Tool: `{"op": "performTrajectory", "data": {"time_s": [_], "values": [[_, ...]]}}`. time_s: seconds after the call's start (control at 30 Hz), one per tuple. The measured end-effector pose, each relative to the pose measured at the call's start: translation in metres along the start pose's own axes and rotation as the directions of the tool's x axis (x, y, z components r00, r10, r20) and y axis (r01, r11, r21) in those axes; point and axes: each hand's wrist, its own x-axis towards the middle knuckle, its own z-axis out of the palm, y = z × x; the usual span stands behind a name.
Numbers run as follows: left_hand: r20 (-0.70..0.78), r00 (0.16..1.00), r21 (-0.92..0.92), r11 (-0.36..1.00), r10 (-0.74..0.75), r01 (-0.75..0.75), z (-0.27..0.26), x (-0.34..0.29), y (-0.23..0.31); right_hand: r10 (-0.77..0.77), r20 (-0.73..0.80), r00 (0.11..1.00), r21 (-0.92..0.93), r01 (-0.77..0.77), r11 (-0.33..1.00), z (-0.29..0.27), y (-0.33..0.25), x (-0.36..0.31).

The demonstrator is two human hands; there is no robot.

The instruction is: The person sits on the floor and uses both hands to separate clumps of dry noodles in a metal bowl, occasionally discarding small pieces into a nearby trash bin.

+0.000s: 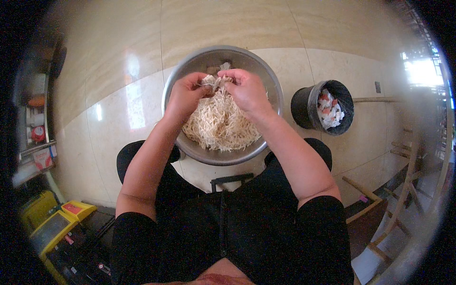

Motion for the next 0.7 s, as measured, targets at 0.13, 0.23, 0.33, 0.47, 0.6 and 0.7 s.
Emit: {"op": "performTrajectory", "data": {"time_s": [0.13,0.23,0.33,0.47,0.6,0.7], "values": [[-0.005,1.000,-0.517,0.856,-0.013,0.008,0.026,-0.005,-0.005,-0.028,0.071,0.997,0.138,0.018,0.990,0.035,0.005,-0.009],[-0.096,0.993,-0.393,0.919,-0.075,0.031,0.023,0.003,-0.027,-0.200,0.090,0.976,0.181,0.181,0.967,0.059,0.007,-0.017],[-0.141,0.974,-0.542,0.837,-0.177,0.074,0.036,-0.004,-0.016,-0.183,0.012,0.983,0.097,0.181,0.979,0.061,0.020,-0.010],[-0.032,0.999,-0.452,0.891,0.026,-0.038,0.063,-0.028,-0.016,-0.108,-0.166,0.980,0.120,0.129,0.984,0.039,0.021,0.014],[0.035,0.981,-0.654,0.738,-0.193,0.169,0.042,-0.023,-0.011,-0.176,-0.093,0.980,-0.097,0.167,0.981,0.059,0.030,-0.006],[-0.135,0.984,-0.487,0.873,-0.113,0.034,0.033,-0.018,0.005,-0.221,0.009,0.975,-0.168,0.219,0.961,0.071,0.019,-0.026]]}}
